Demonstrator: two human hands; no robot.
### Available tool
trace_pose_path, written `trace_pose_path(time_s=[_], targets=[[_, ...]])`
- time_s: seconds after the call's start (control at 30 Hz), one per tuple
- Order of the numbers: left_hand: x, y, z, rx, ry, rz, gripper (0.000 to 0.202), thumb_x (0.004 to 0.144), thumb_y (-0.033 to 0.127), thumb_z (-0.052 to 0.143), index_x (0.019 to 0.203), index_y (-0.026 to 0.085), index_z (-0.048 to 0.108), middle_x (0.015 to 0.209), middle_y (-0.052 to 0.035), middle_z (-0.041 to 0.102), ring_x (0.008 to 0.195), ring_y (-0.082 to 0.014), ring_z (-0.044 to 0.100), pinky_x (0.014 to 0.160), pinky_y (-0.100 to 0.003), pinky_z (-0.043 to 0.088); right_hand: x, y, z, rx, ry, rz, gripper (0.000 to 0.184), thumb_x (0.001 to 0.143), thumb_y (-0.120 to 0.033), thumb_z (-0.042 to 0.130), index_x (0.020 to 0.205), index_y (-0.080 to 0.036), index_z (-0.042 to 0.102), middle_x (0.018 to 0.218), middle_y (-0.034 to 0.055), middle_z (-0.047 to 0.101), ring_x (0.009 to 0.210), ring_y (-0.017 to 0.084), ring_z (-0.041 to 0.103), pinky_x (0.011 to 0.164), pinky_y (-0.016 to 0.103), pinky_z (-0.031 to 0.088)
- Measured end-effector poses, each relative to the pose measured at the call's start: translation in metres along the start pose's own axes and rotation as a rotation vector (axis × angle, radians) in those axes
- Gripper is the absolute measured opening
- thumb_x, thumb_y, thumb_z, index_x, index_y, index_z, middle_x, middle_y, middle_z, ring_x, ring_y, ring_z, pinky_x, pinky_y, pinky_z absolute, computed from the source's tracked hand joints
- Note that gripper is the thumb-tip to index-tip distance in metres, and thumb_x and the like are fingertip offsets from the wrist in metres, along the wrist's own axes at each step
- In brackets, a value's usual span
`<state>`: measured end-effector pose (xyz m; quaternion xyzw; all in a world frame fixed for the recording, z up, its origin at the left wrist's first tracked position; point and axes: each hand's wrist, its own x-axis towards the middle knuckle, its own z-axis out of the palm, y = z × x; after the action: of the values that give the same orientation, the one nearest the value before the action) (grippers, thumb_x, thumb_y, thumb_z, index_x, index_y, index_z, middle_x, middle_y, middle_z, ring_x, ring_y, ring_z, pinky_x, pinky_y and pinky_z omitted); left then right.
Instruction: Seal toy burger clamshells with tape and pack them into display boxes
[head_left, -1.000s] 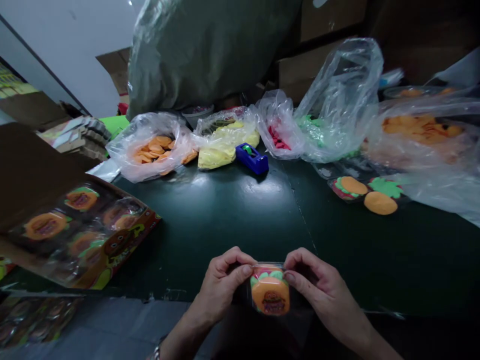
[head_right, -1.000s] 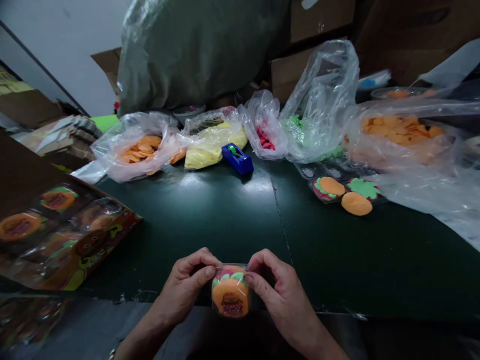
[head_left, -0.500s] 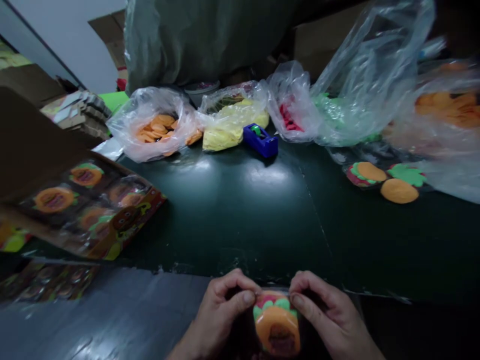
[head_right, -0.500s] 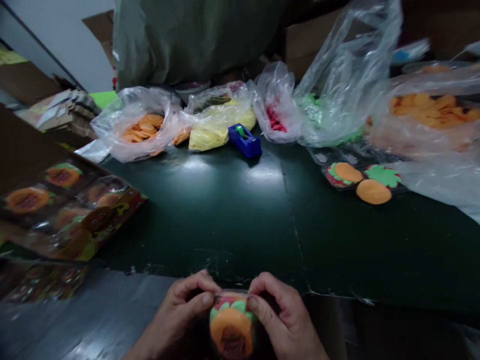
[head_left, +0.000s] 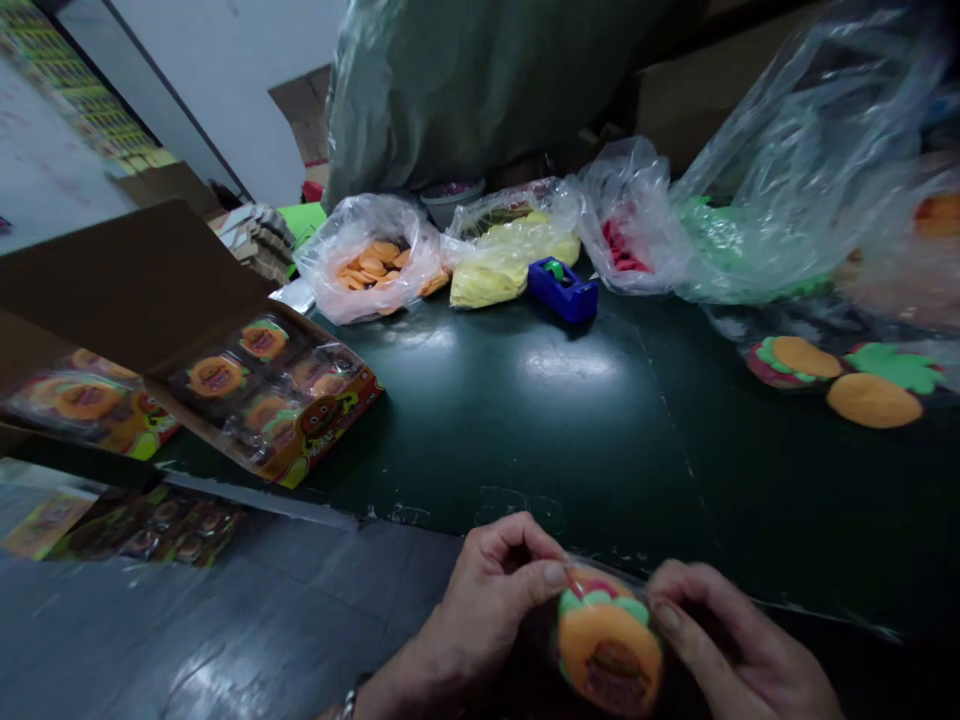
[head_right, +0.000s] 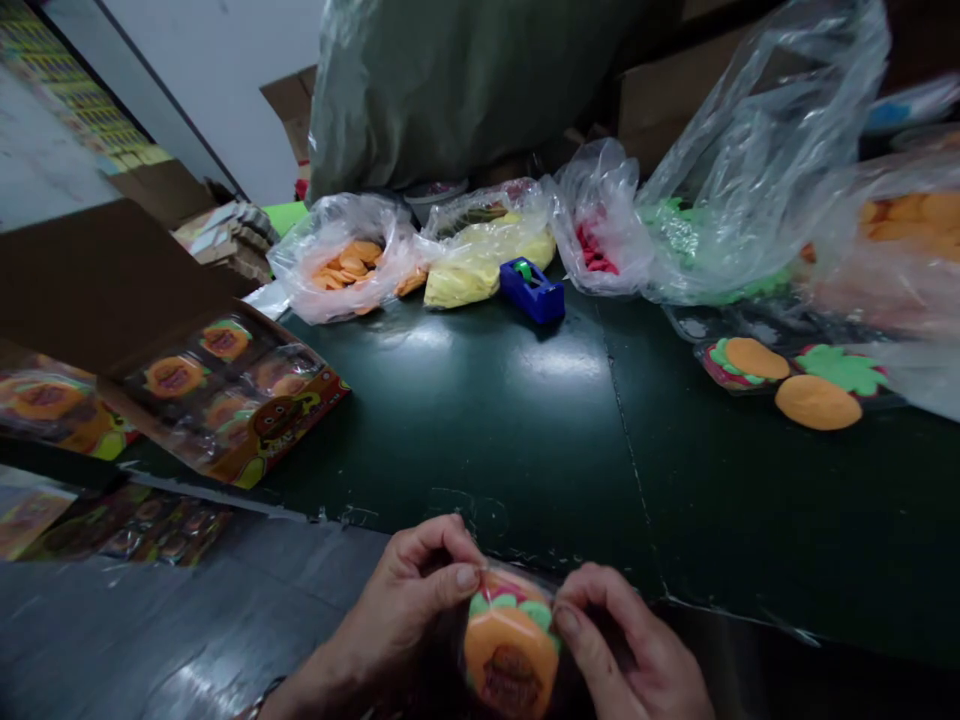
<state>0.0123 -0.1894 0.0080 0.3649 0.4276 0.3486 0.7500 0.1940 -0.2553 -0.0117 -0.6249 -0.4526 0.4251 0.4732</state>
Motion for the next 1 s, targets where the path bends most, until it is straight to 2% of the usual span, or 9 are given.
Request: trace_pose_path(time_s=[0.13, 0.2, 0.3, 0.37, 0.5, 0.6, 0.7, 0.87, 1.0], targets=[[0.035, 0.018, 0.002, 0.034, 0.009, 0.086, 0.024, 0.065, 0.029, 0.079, 0.071, 0.013, 0.062, 0.068, 0.0002, 0.061, 0.062, -0.01, 0.051, 0.061, -0.021, 0.039, 0.052, -0.015, -0.006, 0.144, -0.109, 0.001, 0.029, 0.079, -0.047, 0.064, 0.068, -0.021, 0.058, 0.062, -0.0031, 0.049, 0.057, 0.013, 0.044, 0.049, 0.021, 0.039], [0.046, 0.026, 0.002, 0.016, -0.01, 0.153, 0.027, 0.066, 0.032, 0.078, 0.078, 0.013, 0.063, 0.072, -0.0003, 0.061, 0.063, -0.0102, 0.052, 0.062, -0.022, 0.04, 0.075, -0.022, -0.008, 0.304, -0.081, -0.007, 0.029, 0.077, -0.046, 0.068, 0.069, -0.02, 0.058, 0.064, -0.0038, 0.049, 0.057, 0.012, 0.043, 0.051, 0.022, 0.038], [0.046, 0.029, 0.002, 0.12, 0.012, 0.252, 0.036, 0.07, 0.042, 0.075, 0.09, 0.014, 0.064, 0.072, 0.0, 0.059, 0.062, -0.0107, 0.051, 0.059, -0.022, 0.039, 0.089, -0.024, -0.011, 0.468, 0.033, -0.021, 0.033, 0.069, -0.047, 0.075, 0.071, -0.019, 0.059, 0.065, -0.0037, 0.05, 0.057, 0.011, 0.043, 0.052, 0.022, 0.039], [0.039, 0.025, 0.003, 0.247, 0.014, 0.26, 0.038, 0.072, 0.048, 0.07, 0.089, 0.014, 0.063, 0.068, 0.0008, 0.057, 0.061, -0.0111, 0.05, 0.056, -0.022, 0.038, 0.087, -0.02, -0.012, 0.498, 0.101, -0.032, 0.034, 0.067, -0.048, 0.076, 0.072, -0.019, 0.059, 0.066, -0.0035, 0.051, 0.058, 0.012, 0.044, 0.052, 0.023, 0.04], [0.029, 0.015, 0.01, 0.407, -0.015, 0.248, 0.039, 0.075, 0.054, 0.063, 0.07, 0.016, 0.055, 0.056, 0.0032, 0.051, 0.054, -0.01, 0.044, 0.054, -0.023, 0.035, 0.069, -0.009, -0.01, 0.446, 0.209, -0.108, 0.029, 0.074, -0.046, 0.072, 0.078, -0.02, 0.06, 0.071, -0.0016, 0.054, 0.063, 0.014, 0.048, 0.057, 0.024, 0.042], [0.029, 0.014, 0.014, 0.465, -0.015, 0.261, 0.041, 0.076, 0.056, 0.061, 0.065, 0.018, 0.051, 0.051, 0.0047, 0.046, 0.05, -0.0092, 0.039, 0.051, -0.023, 0.031, 0.054, -0.005, -0.008, 0.4, 0.285, -0.141, 0.025, 0.079, -0.045, 0.068, 0.083, -0.021, 0.061, 0.075, 0.0008, 0.057, 0.067, 0.016, 0.052, 0.06, 0.025, 0.045], [0.028, 0.014, 0.018, 0.448, -0.057, 0.276, 0.042, 0.076, 0.056, 0.061, 0.064, 0.018, 0.049, 0.051, 0.0048, 0.046, 0.049, -0.009, 0.038, 0.05, -0.023, 0.028, 0.044, -0.006, -0.008, 0.475, 0.325, -0.11, 0.023, 0.078, -0.043, 0.07, 0.081, -0.022, 0.062, 0.074, 0.0005, 0.058, 0.065, 0.015, 0.052, 0.057, 0.024, 0.046], [0.023, 0.007, 0.02, 0.445, -0.136, 0.306, 0.046, 0.076, 0.06, 0.061, 0.062, 0.017, 0.049, 0.053, 0.0039, 0.046, 0.051, -0.0092, 0.038, 0.051, -0.022, 0.028, 0.044, -0.008, -0.016, 0.667, 0.285, -0.05, 0.027, 0.07, -0.043, 0.077, 0.076, -0.022, 0.063, 0.07, -0.0019, 0.056, 0.06, 0.012, 0.049, 0.053, 0.021, 0.045], [0.034, 0.019, 0.011, 0.49, -0.214, 0.258, 0.047, 0.076, 0.059, 0.062, 0.061, 0.016, 0.054, 0.052, 0.0023, 0.05, 0.052, -0.0098, 0.04, 0.053, -0.022, 0.03, 0.057, -0.003, -0.023, 0.518, 0.185, -0.121, 0.027, 0.074, -0.044, 0.073, 0.072, -0.02, 0.062, 0.065, -0.0027, 0.051, 0.058, 0.012, 0.044, 0.052, 0.021, 0.04]])
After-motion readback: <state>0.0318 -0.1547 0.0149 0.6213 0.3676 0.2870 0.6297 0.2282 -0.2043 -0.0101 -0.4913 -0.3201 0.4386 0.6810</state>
